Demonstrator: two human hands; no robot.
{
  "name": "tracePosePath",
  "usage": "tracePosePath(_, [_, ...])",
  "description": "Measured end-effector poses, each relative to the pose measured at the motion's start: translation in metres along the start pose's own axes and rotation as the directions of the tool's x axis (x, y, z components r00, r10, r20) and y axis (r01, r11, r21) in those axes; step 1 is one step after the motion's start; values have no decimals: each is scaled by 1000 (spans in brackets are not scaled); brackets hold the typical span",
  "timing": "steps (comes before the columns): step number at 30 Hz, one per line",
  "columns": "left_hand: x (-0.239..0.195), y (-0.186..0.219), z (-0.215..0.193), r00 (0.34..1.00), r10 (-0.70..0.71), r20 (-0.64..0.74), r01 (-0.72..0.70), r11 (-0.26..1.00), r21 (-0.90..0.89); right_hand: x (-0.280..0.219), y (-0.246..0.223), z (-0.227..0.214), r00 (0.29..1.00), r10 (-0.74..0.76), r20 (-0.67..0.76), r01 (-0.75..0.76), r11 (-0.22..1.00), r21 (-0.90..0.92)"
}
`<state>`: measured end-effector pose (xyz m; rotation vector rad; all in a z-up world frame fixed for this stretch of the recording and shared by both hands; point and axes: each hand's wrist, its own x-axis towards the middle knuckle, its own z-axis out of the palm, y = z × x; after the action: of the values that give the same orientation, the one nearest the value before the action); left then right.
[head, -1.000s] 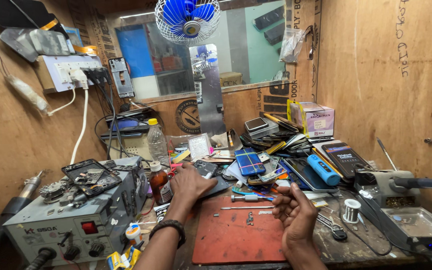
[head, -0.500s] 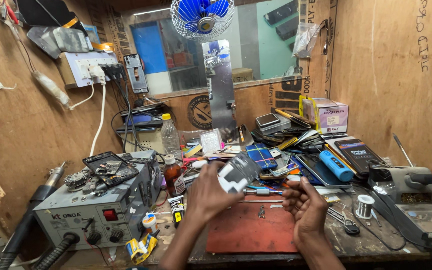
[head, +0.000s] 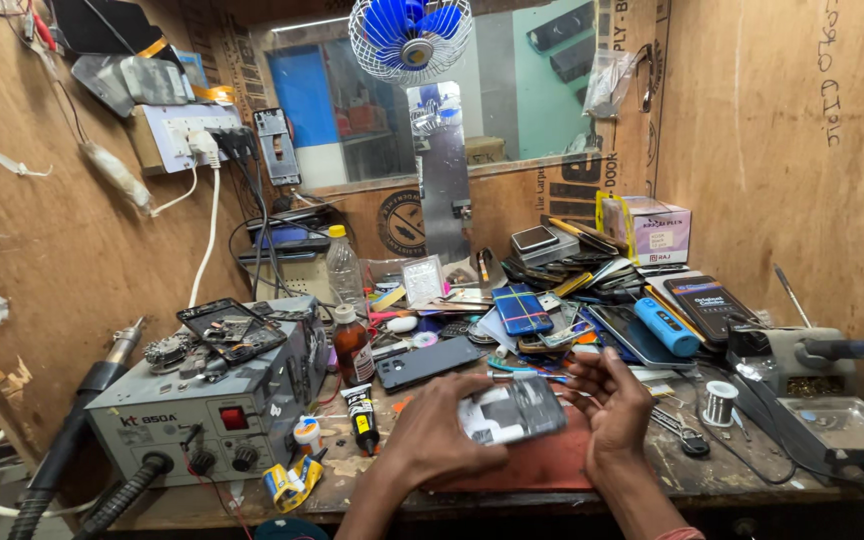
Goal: The person applies adhesive to a smartphone back cover, aligns and presses it onto the phone chassis, then secures the assembly with rubber bands. The person then uses a syringe to apply liquid to the exposed internal components of a disassembled phone.
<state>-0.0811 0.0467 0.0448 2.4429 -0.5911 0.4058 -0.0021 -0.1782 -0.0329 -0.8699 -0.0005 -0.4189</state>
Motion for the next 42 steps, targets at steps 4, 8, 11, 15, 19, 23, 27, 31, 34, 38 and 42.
tracePosePath(4, [-2,-6,0,983,16,182,-18,1000,9,4,-7,-1,1000,6,8,-5,997,-72])
tracePosePath(8, [-2,-17,11,977,32,213,-28,999,-22,22,-24,-7,999,19,48,-3,951,-308])
tracePosePath(11, [-4,-27,16,976,93,199,-66,988,-140,35,-34,-7,988,-13,153,93,840,-535])
tracePosePath(15, [-11,-36,19,987,57,152,-2,940,-341,37,-30,9,886,-68,459,458,293,-839])
tracePosePath(19, [-20,-39,28,1000,18,-15,-22,936,-352,31,-20,35,737,57,673,675,-32,-737])
tracePosePath(23, [-23,-41,35,991,87,-101,-102,984,-149,28,-17,55,712,281,643,701,-240,-672])
tracePosePath(27, [-27,-40,33,973,223,-58,-225,974,-26,23,-15,56,741,201,641,672,-239,-701])
tracePosePath(31, [-11,-34,38,995,29,-95,-32,999,-30,23,-19,34,721,-265,641,680,92,-727])
tracePosePath(34, [16,-24,44,990,-71,-118,79,994,72,18,-24,12,815,-425,394,560,400,-726])
tracePosePath(38, [51,-8,65,976,-208,-56,215,964,159,7,-20,-15,958,-266,107,284,824,-490])
tracePosePath(42, [75,-11,75,953,-301,-21,300,942,153,12,-17,-30,987,-161,-7,144,895,-422])
